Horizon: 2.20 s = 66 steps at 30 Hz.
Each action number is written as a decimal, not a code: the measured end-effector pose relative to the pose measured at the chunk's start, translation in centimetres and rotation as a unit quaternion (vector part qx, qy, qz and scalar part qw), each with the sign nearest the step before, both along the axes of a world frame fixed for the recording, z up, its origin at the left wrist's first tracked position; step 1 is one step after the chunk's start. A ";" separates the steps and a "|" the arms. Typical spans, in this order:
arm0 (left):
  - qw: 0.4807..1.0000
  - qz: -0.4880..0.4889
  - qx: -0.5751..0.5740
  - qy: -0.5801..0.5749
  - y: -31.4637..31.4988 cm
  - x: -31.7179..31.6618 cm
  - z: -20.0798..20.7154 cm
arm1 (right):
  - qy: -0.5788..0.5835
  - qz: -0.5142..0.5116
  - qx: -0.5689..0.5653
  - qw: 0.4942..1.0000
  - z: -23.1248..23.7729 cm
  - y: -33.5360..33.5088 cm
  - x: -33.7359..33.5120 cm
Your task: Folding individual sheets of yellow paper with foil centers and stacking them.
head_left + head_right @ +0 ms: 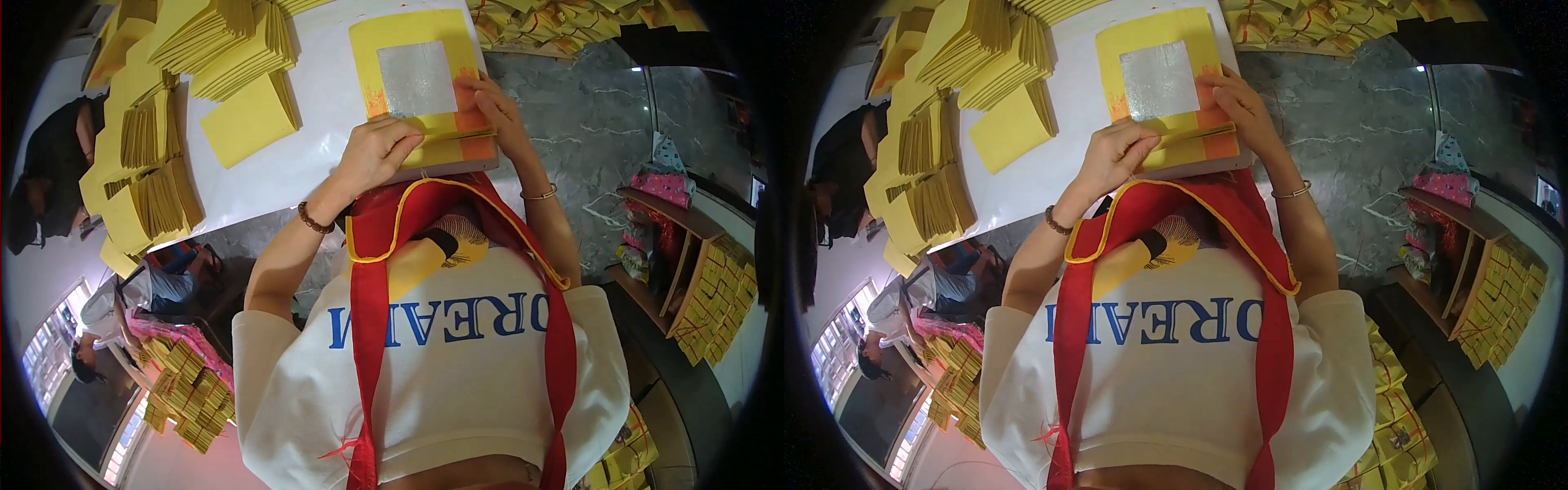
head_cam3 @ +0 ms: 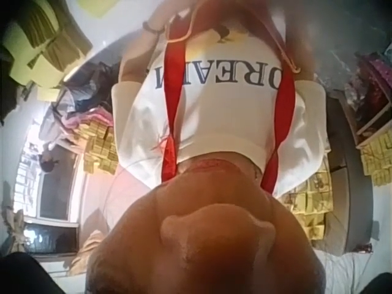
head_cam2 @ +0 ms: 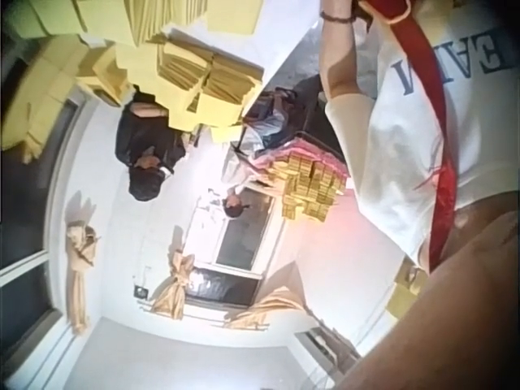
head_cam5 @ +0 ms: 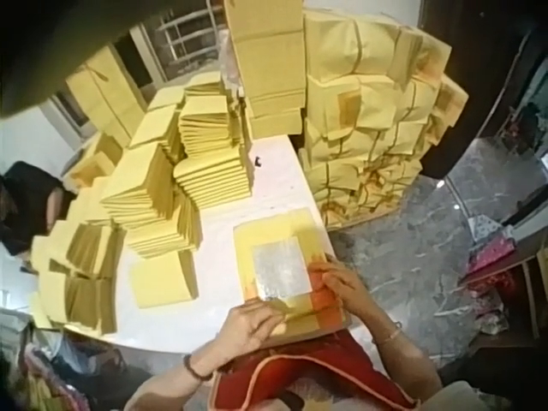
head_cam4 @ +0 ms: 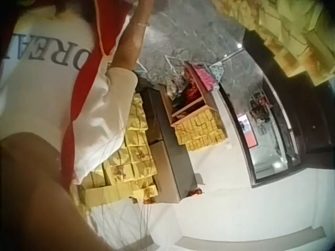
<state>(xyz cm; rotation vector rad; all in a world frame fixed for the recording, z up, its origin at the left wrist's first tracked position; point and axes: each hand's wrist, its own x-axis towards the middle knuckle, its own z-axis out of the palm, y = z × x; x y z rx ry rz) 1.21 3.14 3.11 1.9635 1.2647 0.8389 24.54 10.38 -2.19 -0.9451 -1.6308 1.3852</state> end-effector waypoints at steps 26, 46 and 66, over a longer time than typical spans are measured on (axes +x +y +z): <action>0.968 0.076 -0.220 -0.098 0.7 -0.4 -0.3 | -0.120 0.143 0.084 0.979 1.3 0.7 1.1; 0.941 -0.097 0.222 0.236 -0.9 1.0 -0.5 | 0.085 0.108 -0.129 0.982 -0.1 0.5 1.7; 0.963 -0.127 0.174 0.162 0.6 -0.1 -0.3 | 0.103 0.099 -0.168 0.975 0.1 1.0 2.0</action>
